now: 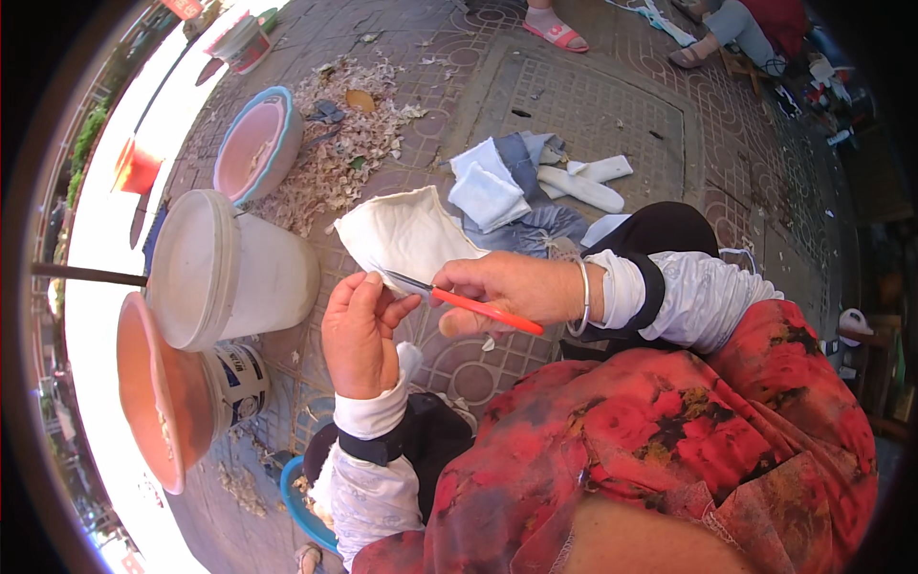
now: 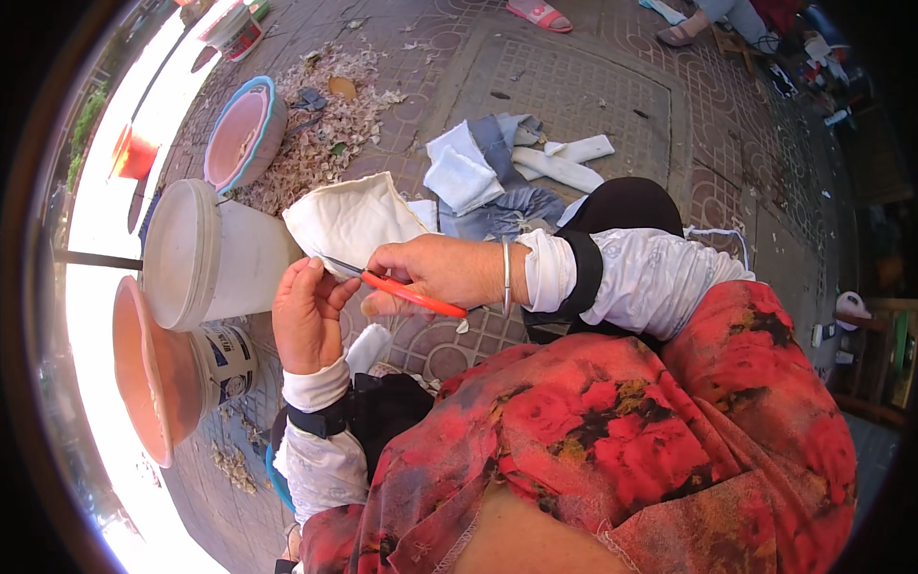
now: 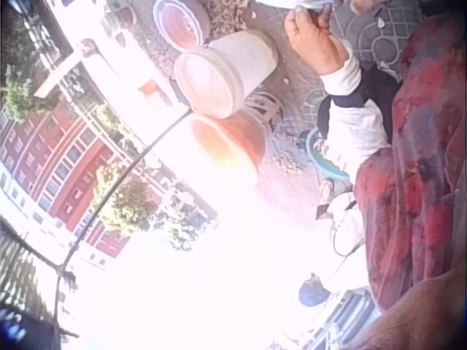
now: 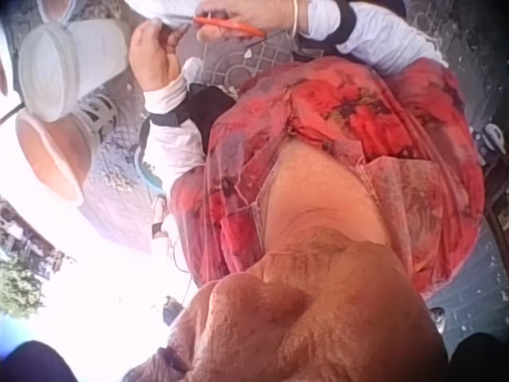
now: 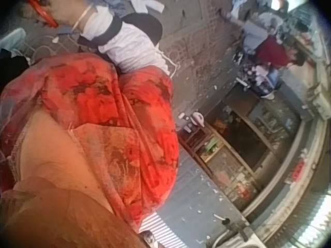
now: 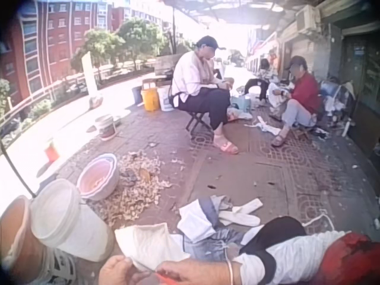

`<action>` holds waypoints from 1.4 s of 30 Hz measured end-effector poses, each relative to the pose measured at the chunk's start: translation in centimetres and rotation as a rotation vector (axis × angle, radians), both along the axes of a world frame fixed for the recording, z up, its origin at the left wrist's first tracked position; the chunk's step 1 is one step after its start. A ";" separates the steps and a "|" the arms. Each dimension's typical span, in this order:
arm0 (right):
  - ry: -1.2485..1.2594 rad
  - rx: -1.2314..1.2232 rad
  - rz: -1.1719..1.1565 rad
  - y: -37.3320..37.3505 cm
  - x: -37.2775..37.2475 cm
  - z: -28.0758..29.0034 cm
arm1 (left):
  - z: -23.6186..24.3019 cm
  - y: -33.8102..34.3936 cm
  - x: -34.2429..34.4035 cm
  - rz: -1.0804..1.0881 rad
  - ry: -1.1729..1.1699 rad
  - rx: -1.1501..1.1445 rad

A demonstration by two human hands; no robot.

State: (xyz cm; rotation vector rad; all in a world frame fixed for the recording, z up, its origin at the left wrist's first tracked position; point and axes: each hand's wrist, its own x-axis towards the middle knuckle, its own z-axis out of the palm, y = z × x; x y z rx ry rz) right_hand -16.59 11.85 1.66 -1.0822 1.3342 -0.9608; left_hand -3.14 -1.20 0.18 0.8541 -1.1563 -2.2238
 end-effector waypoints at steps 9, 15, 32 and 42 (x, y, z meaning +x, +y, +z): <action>-0.016 0.035 -0.017 -0.1 0.1 0.1 | 0.0 0.4 -0.2 0.010 -0.014 -0.014; -0.020 0.077 -0.017 -0.2 0.1 0.2 | 0.1 0.5 -0.2 0.014 -0.017 -0.020; -0.090 0.034 -0.044 0.0 0.9 -0.3 | 0.1 0.3 0.1 0.006 0.003 0.016; 0.040 -0.197 0.006 0.0 0.9 -1.4 | 0.1 0.2 0.0 0.047 0.013 0.018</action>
